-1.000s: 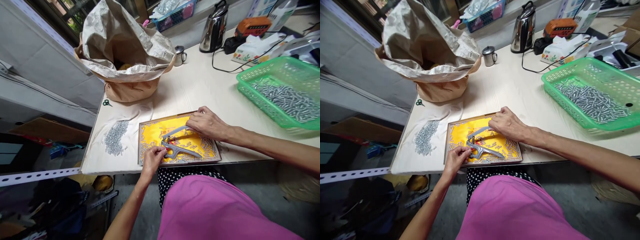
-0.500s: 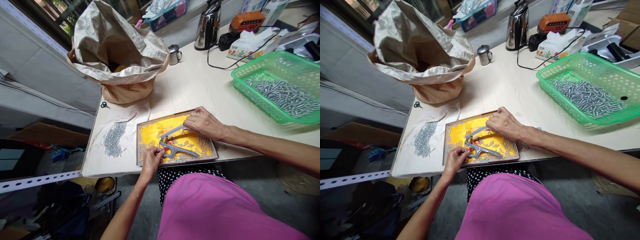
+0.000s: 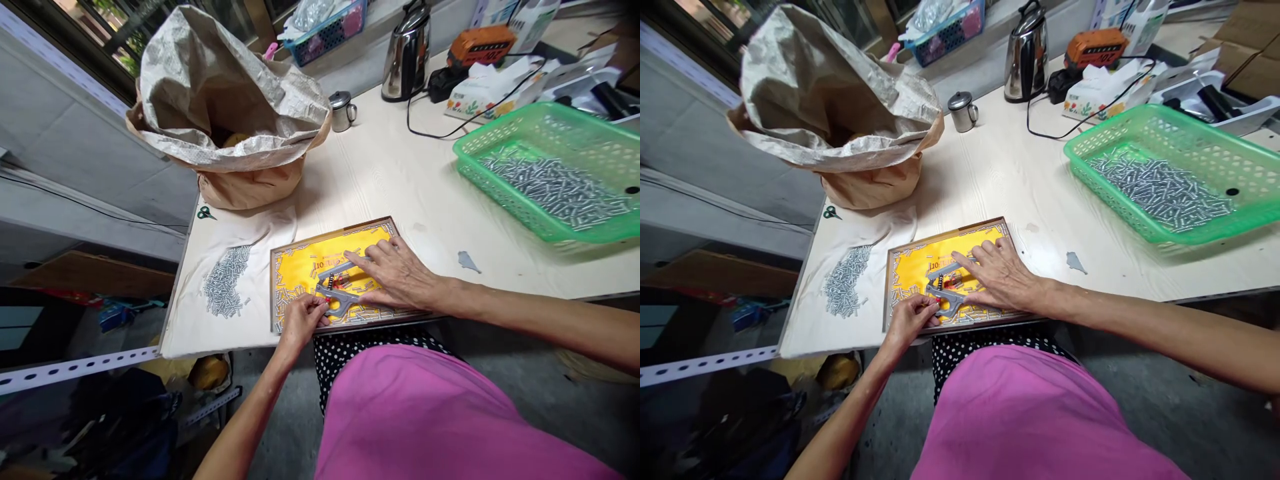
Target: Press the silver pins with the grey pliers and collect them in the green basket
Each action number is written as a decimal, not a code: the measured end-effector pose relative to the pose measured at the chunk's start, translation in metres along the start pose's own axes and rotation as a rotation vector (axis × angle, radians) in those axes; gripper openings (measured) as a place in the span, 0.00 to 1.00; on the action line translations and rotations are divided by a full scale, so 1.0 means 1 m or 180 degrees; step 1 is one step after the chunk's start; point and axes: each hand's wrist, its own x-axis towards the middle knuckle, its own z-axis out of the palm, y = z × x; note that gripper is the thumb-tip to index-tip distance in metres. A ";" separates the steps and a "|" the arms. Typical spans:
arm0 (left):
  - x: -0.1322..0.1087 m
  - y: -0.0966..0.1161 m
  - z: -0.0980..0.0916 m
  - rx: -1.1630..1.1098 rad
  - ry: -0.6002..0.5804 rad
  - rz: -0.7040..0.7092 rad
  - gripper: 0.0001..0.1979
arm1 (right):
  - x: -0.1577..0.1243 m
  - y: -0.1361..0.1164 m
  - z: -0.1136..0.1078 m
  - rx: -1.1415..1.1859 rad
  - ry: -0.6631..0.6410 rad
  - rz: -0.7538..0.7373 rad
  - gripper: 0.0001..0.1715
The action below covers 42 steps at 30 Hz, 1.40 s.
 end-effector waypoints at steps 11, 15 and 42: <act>-0.001 0.003 0.000 0.0276 0.0106 0.0157 0.08 | -0.018 -0.020 -0.002 0.0013 -0.0278 0.0236 0.57; -0.003 0.006 0.001 0.0353 0.0135 0.0146 0.07 | -0.017 -0.025 0.000 -0.0029 -0.0430 0.0389 0.54; 0.013 0.057 0.021 0.3212 0.0611 0.2223 0.27 | 0.013 -0.029 0.006 -0.0318 -0.0130 0.0125 0.22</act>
